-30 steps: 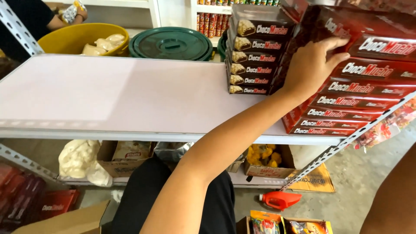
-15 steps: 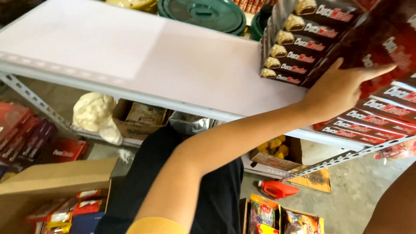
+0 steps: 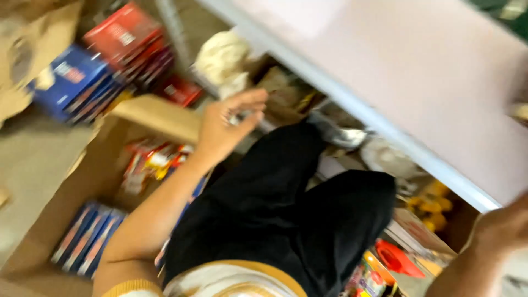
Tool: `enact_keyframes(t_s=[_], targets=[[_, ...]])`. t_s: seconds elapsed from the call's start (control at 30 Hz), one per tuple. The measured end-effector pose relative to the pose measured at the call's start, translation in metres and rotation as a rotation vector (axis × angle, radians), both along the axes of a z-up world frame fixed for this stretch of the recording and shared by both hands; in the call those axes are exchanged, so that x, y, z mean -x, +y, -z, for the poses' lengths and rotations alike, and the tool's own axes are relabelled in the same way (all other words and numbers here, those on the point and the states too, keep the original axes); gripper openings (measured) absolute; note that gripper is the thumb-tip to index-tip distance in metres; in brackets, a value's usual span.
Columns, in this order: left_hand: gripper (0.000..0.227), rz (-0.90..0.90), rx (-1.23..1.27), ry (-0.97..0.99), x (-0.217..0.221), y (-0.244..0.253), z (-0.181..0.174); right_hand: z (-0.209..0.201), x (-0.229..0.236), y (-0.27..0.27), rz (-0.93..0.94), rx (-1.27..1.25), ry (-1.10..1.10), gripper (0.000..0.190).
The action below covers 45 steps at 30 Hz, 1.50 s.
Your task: Organizing and stocking boxes of chocolate wafers on grocery store shelves.
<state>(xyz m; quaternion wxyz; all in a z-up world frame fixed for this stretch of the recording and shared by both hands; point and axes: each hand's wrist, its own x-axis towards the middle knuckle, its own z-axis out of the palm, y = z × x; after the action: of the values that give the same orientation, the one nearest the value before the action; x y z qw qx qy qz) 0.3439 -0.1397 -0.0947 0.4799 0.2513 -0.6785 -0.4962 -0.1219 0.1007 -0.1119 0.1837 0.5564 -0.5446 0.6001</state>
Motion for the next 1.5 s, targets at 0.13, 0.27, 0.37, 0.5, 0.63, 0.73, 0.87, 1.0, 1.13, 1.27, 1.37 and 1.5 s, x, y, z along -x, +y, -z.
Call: enact_keyframes(t_s=[0.13, 0.27, 0.37, 0.5, 0.63, 0.73, 0.87, 1.0, 1.13, 1.27, 1.37, 1.5], targets=[[0.038, -0.317, -0.18, 0.012, -0.111, -0.01, 0.036, 0.017, -0.149, -0.111, -0.351, -0.267, -0.269, 0.028], [0.033, -0.552, -0.257, 0.004, -0.183, -0.017, 0.097, 0.027, -0.291, -0.2, -0.745, -0.515, -0.42, 0.031], [0.032, -0.658, -0.227, 0.012, -0.22, -0.025, 0.176, 0.076, -0.342, -0.248, -0.935, -0.633, -0.656, 0.032], [0.032, -0.743, -0.361, -0.145, -0.261, -0.021, 0.314, 0.145, -0.349, -0.269, -0.949, -0.932, -0.644, 0.031], [0.03, -0.841, -0.588, -0.229, -0.271, 0.003, 0.401, 0.184, -0.327, -0.259, -0.839, -1.105, -0.6, 0.031], [0.031, -0.939, -0.587, -0.456, -0.258, 0.027, 0.415, 0.163, -0.331, -0.249, -0.79, -1.159, -0.573, 0.03], [0.034, -0.951, -0.598, -0.635, -0.245, 0.044, 0.402, 0.145, -0.344, -0.25, -0.739, -1.168, -0.414, 0.032], [0.049, -0.926, -0.844, -0.932, -0.237, 0.047, 0.375, 0.135, -0.348, -0.252, -0.677, -1.192, -0.271, 0.034], [0.079, -0.76, -0.904, -1.121, -0.245, 0.057, 0.376, 0.128, -0.353, -0.253, -0.715, -1.171, -0.194, 0.031], [0.096, -0.621, -0.629, -1.278, -0.26, 0.056, 0.364, 0.125, -0.357, -0.25, -0.723, -1.201, -0.152, 0.031], [0.085, -0.479, -0.642, -1.333, -0.267, 0.059, 0.362, 0.126, -0.355, -0.248, -0.726, -1.19, -0.133, 0.032], [0.078, -0.415, -0.489, -1.03, -0.247, 0.078, 0.309, 0.133, -0.349, -0.241, -0.728, -1.128, -0.07, 0.03]])
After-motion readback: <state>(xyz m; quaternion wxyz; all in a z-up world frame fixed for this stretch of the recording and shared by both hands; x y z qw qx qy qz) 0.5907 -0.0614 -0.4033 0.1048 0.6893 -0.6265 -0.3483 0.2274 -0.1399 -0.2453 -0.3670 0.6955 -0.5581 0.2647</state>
